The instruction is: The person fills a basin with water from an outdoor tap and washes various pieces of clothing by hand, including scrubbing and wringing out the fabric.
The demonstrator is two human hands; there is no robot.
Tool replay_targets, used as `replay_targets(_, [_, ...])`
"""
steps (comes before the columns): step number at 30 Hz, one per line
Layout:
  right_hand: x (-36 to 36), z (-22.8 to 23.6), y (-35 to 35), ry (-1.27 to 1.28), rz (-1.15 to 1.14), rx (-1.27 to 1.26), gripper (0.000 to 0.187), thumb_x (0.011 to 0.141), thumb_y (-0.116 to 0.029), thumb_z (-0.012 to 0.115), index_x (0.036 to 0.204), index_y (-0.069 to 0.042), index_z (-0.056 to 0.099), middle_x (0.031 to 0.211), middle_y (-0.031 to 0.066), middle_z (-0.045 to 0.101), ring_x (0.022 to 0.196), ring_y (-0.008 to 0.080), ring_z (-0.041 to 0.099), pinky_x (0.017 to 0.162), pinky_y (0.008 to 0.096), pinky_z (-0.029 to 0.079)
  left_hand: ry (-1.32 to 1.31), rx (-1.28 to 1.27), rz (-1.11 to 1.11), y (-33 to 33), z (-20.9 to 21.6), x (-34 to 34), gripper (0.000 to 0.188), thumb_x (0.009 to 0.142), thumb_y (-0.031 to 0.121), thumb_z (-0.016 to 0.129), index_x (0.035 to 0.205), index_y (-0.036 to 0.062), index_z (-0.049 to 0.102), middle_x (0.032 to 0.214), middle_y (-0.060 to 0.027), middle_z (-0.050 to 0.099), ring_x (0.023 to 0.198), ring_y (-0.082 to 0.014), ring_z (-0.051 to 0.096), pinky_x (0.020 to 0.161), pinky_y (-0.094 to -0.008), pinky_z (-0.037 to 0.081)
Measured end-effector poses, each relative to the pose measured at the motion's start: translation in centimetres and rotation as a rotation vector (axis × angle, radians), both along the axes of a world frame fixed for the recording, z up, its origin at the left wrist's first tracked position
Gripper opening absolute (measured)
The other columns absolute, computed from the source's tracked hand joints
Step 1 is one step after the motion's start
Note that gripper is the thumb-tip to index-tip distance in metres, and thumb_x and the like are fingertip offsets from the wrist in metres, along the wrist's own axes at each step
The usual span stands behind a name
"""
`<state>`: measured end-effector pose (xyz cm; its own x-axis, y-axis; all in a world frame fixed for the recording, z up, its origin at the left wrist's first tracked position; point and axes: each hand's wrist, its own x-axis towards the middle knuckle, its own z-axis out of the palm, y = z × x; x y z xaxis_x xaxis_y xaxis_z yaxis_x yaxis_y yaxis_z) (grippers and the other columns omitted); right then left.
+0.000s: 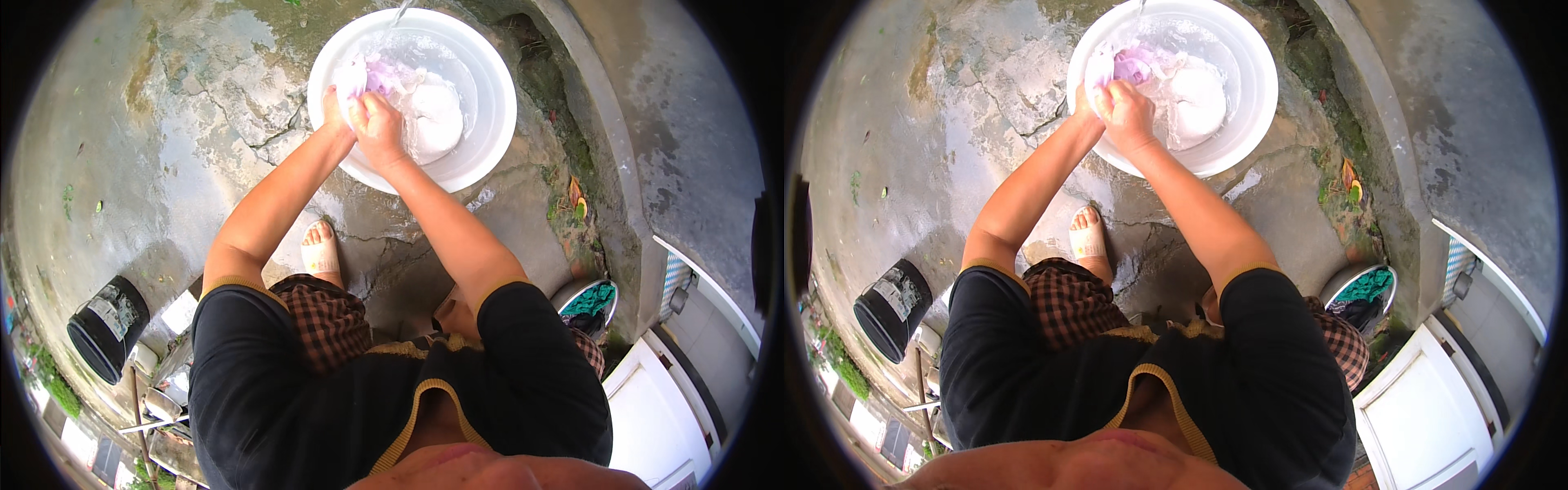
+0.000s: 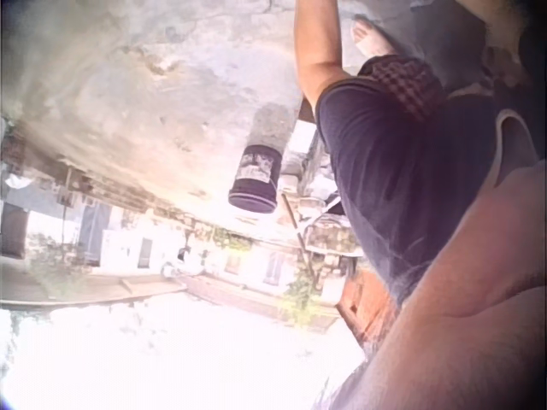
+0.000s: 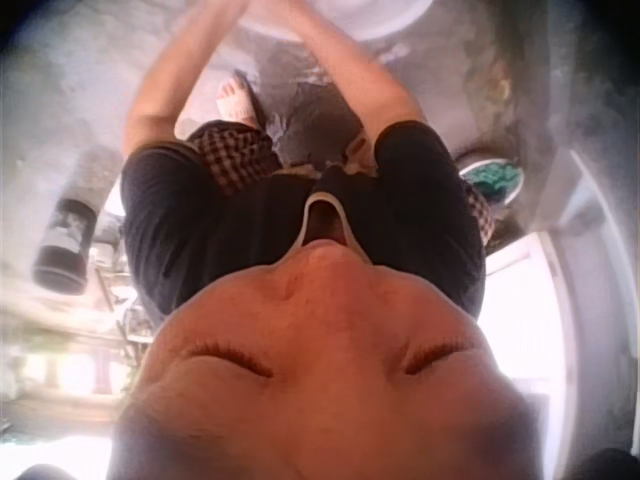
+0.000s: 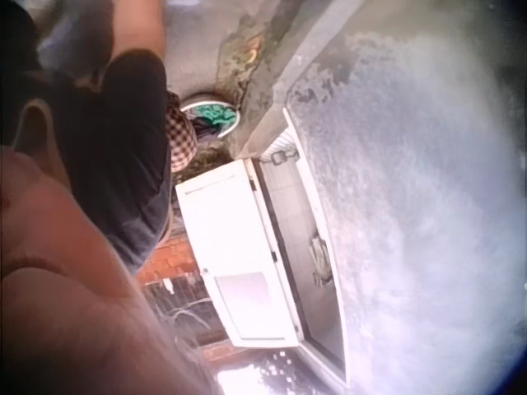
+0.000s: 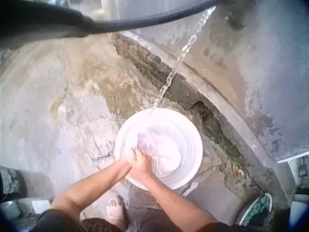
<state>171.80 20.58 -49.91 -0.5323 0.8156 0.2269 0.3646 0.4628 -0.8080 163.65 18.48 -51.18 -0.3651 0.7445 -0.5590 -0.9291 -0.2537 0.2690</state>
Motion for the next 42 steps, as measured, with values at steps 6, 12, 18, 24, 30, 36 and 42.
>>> replay_targets(6, [5.1, -10.6, 10.3, -0.405, -0.324, -0.376, 0.025, 0.086, -0.03, 0.059, 0.086, -0.005, 0.061, 0.077, 0.0165, 0.06, 0.071, 0.0344, 0.06, 0.069, 0.043, 0.048, 0.576, -0.535, -0.213, 3.3, -4.2, 1.1, 0.036, 0.09, 0.021, 0.058, 0.114, 0.0007, 0.042, 0.1, -0.012, 0.056, 0.09, -0.0197, 0.057, 0.08, -0.0336, 0.05])
replay_targets(12, [7.4, -10.5, 7.9, -0.55, 0.241, 0.038, 0.043, 0.078, -0.023, 0.07, 0.115, -0.011, 0.052, 0.103, 0.0159, 0.057, 0.094, 0.0309, 0.057, 0.083, 0.0403, 0.046, 1.016, -0.962, -0.918, 1.7, -10.4, 0.3, 0.058, 0.079, 0.019, 0.07, 0.118, -0.0033, 0.036, 0.109, -0.0277, 0.058, 0.098, -0.037, 0.061, 0.066, -0.0387, 0.055])
replay_targets(18, [7.5, -12.3, 9.0, -0.831, 0.085, -0.099, 0.037, 0.075, -0.022, 0.069, 0.109, -0.01, 0.06, 0.104, 0.0185, 0.061, 0.097, 0.033, 0.06, 0.081, 0.0413, 0.048, 0.617, -0.849, -0.749, 2.9, -10.1, 1.4, 0.042, 0.085, 0.02, 0.062, 0.118, -0.0012, 0.047, 0.111, -0.0218, 0.058, 0.098, -0.034, 0.06, 0.074, -0.049, 0.052])
replay_targets(24, [3.9, 0.6, 1.5, -0.017, 0.236, -0.139, 0.024, 0.074, -0.024, 0.074, 0.081, -0.004, 0.061, 0.079, 0.0099, 0.056, 0.069, 0.0247, 0.058, 0.062, 0.0338, 0.046, -0.095, -0.084, -0.532, 1.1, -4.9, -1.4, 0.042, 0.097, 0.034, 0.033, 0.119, 0.0019, 0.049, 0.107, -0.0172, 0.059, 0.093, -0.0324, 0.059, 0.084, -0.0478, 0.048])
replay_targets(30, [-0.4, 1.0, 0.0, 0.059, 0.049, 0.007, 0.013, 0.072, -0.017, 0.068, 0.072, -0.008, 0.059, 0.077, 0.0098, 0.052, 0.065, 0.0303, 0.055, 0.058, 0.04, 0.044, -0.035, 0.053, -0.192, -2.3, -7.9, 0.2, 0.039, 0.099, 0.029, 0.026, 0.115, 0.0033, 0.049, 0.107, -0.0179, 0.058, 0.091, -0.0313, 0.06, 0.08, -0.0458, 0.051])
replay_targets(36, [2.2, -3.5, 4.0, 0.127, -0.159, -0.198, 0.018, 0.077, -0.018, 0.062, 0.068, -0.002, 0.059, 0.078, 0.0129, 0.054, 0.08, 0.0304, 0.056, 0.068, 0.0387, 0.045, 0.257, -0.504, -0.279, 0.2, 0.1, 3.1, 0.048, 0.1, 0.035, 0.018, 0.118, 0.0017, 0.046, 0.114, -0.0175, 0.054, 0.097, -0.0289, 0.059, 0.083, -0.0423, 0.051])
replay_targets(42, [1.1, 0.4, -0.3, -0.046, 0.097, -0.059, 0.022, 0.081, -0.015, 0.06, 0.098, -0.002, 0.056, 0.1, 0.0197, 0.057, 0.091, 0.034, 0.058, 0.078, 0.039, 0.047, 0.339, -0.446, -0.205, -1.2, -0.2, 1.5, 0.033, 0.097, 0.026, 0.036, 0.12, 0.0038, 0.043, 0.105, -0.0134, 0.055, 0.092, -0.0217, 0.056, 0.081, -0.0345, 0.049])
